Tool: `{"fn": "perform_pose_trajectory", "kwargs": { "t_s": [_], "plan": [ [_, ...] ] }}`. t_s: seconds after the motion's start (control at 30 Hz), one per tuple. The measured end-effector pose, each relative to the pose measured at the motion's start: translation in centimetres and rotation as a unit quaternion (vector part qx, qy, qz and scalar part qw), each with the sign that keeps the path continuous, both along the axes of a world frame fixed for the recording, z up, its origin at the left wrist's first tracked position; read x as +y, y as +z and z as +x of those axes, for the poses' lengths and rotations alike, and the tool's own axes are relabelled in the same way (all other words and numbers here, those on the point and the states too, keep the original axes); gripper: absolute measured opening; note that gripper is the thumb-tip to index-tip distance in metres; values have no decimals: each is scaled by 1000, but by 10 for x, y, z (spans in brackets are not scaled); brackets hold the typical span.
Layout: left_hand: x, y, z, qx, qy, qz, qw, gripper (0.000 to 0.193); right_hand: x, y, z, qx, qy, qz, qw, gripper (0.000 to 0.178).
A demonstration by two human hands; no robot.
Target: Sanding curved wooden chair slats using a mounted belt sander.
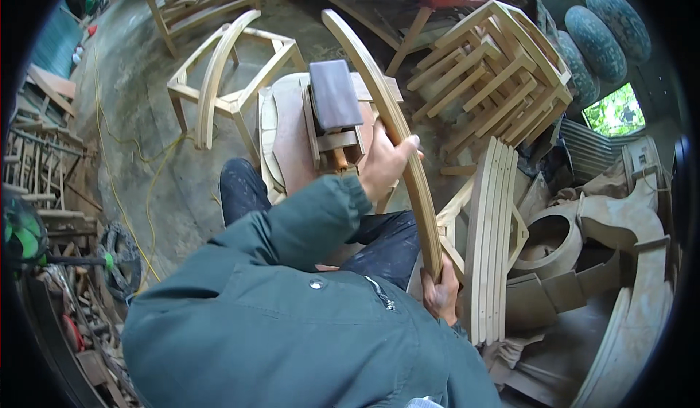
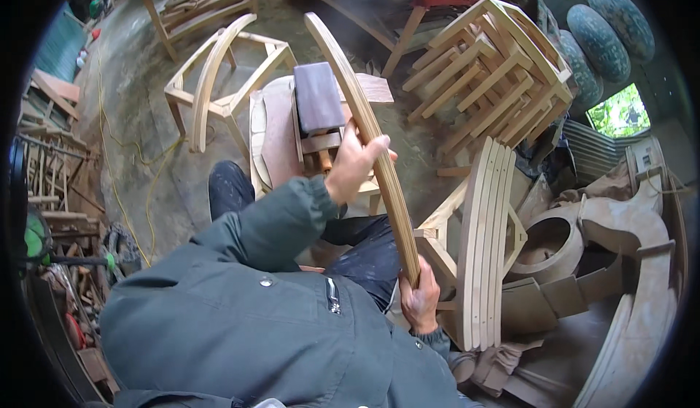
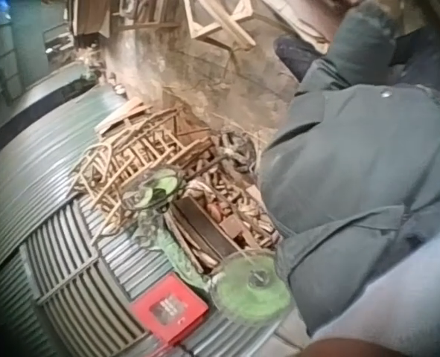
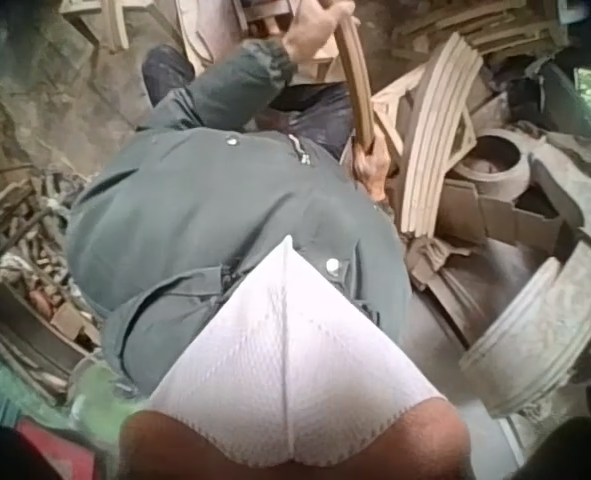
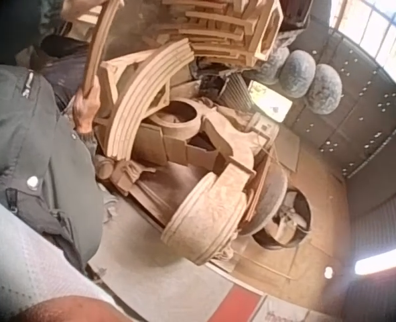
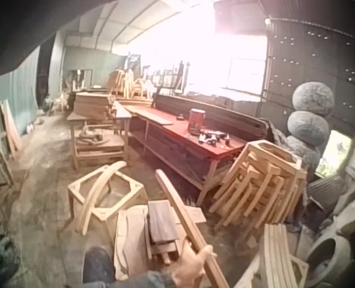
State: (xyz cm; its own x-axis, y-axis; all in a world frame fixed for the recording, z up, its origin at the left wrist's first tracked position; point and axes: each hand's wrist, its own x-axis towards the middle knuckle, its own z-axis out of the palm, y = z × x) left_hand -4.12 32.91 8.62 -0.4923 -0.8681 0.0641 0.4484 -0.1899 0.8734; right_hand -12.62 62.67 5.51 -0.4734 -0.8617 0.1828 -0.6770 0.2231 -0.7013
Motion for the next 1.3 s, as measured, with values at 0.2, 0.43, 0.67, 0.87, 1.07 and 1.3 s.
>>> {"fn": "perform_pose_trajectory", "kwargs": {
  "t_s": [0.2, 0.43, 0.67, 0.87, 1.07, 1.3],
  "plan": [
    [-41, -48, 1, -321, 50, -137, 936, 114, 76, -31, 12, -35, -72, 78, 994, 47],
    [-73, -35, 5, -549, 42, -282, 786, 100, 84, -34, 29, -54, -65, 96, 992, 56],
    [-96, -31, 15, -552, 29, -308, 774, 91, 52, -13, 32, -29, -29, 120, 992, 58],
    [-158, -46, 30, -558, 48, -280, 779, 89, -6, -9, 32, -34, -22, 150, 988, 57],
    [-238, -55, 34, -573, 7, -251, 780, 92, -90, 15, 34, -31, -7, 191, 981, 56],
    [-356, -90, 36, -619, 2, -225, 752, 93, -203, 3, 33, 38, 65, 147, 986, 67]
  ]
}}
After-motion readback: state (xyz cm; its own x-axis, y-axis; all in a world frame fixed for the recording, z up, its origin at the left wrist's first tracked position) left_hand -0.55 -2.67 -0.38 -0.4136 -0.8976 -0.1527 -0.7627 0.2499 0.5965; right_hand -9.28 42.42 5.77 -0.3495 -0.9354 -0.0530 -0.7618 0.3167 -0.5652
